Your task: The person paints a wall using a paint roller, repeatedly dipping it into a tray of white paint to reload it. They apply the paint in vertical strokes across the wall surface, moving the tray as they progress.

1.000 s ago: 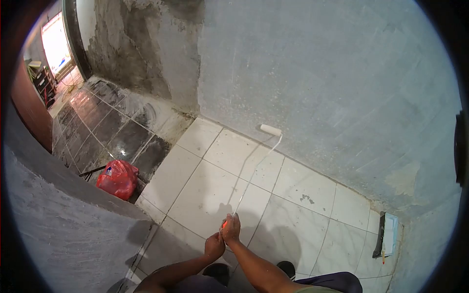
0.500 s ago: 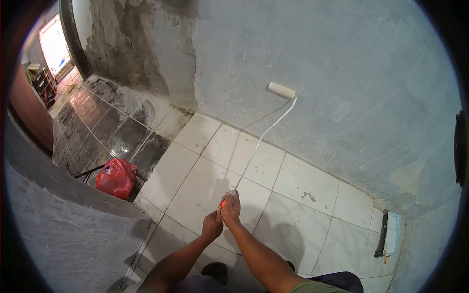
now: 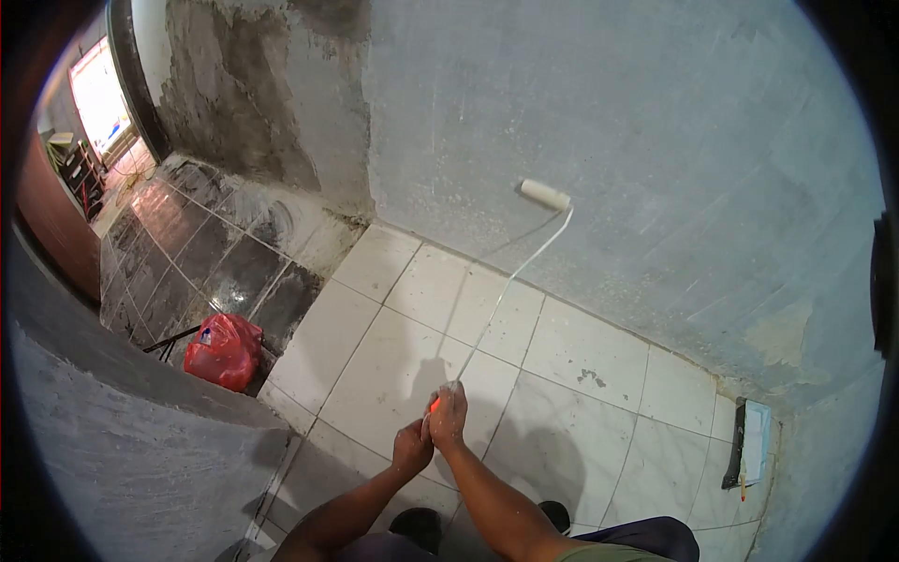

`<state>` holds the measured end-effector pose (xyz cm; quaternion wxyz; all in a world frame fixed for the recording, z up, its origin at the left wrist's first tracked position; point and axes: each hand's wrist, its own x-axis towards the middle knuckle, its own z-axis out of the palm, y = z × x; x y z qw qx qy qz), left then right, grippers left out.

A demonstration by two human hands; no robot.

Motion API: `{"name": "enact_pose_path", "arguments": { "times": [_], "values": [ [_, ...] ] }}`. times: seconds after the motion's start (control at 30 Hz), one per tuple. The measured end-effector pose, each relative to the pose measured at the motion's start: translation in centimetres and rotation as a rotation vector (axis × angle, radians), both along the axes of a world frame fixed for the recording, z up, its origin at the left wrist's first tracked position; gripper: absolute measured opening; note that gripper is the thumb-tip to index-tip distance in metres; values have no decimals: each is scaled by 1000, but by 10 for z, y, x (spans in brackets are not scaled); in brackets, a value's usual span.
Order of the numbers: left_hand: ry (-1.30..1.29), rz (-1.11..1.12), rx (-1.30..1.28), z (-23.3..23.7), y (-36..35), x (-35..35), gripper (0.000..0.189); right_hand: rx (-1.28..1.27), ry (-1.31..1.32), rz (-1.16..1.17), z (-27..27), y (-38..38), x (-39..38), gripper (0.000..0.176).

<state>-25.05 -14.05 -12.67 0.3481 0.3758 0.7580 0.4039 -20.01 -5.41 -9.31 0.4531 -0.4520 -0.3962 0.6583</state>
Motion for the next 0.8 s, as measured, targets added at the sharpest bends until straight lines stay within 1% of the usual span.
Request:
{"name": "enact_pose_path", "arguments": {
  "times": [0.03, 0.07, 0.1, 0.13, 0.17, 0.2, 0.23, 0.27, 0.3, 0.37, 0.43, 0.47, 0.5, 0.57, 0.6, 0.63, 0.67, 0.7, 0.77, 0.8],
  "values": [
    [-4, 1, -3, -2, 0, 3, 60, 36, -28, 4, 11, 6, 0, 20],
    [-7, 8, 15, -3, -1, 6, 59, -4, -33, -5, 20, 4, 0, 21],
    [-8, 19, 36, -4, 0, 8, 58, -1, -35, -2, 14, -1, 3, 21],
    [62, -7, 33, -5, -10, 12, 56, 9, -27, -24, 1, -10, 7, 21],
    [34, -5, 12, -14, -23, 18, 56, 20, -18, -47, -12, -19, 13, 21],
    [17, -12, -58, -6, -30, 22, 57, -56, -87, -40, -24, -26, 19, 21],
    [-1, -19, -130, 3, -37, 27, 58, -52, -87, -36, -31, -28, 23, 21],
    [32, -65, -191, -13, -41, 27, 59, -160, -61, -57, -38, -30, 27, 21],
    [29, -63, -193, -15, -37, 26, 59, -271, -37, -79, -40, -31, 31, 22],
    [60, -53, -225, -20, -33, 32, 61, -246, -50, -76, -45, -29, 37, 21],
    [35, -50, -219, -15, -34, 34, 61, -191, -13, -32, -49, -25, 35, 17],
    [23, -45, -209, -12, -32, 31, 61, -158, -59, -29, -48, -25, 36, 16],
    [26, -46, -212, -10, -31, 31, 61, -160, -56, -30, -37, -24, 35, 16],
    [25, -3, -153, -9, -35, 37, 60, -181, -44, -41, -23, -27, 37, 23],
    [28, -7, -159, -8, -38, 41, 60, -188, -41, -44, -39, -30, 40, 23],
    [18, -1, -162, -9, -40, 48, 60, -25, -120, -39, -73, -32, 47, 20],
    [5, 5, -163, -10, -42, 54, 60, 140, -200, -34, -93, -35, 53, 17],
    [4, 3, -163, -13, -47, 58, 60, 140, -200, -35, -90, -38, 57, 17],
    [-96, 34, -160, -19, -47, 63, 58, -78, -173, 20, -85, -36, 61, 13],
    [-51, 22, -138, -22, -44, 63, 57, -70, -175, 19, -92, -29, 61, 13]
  ]
}}
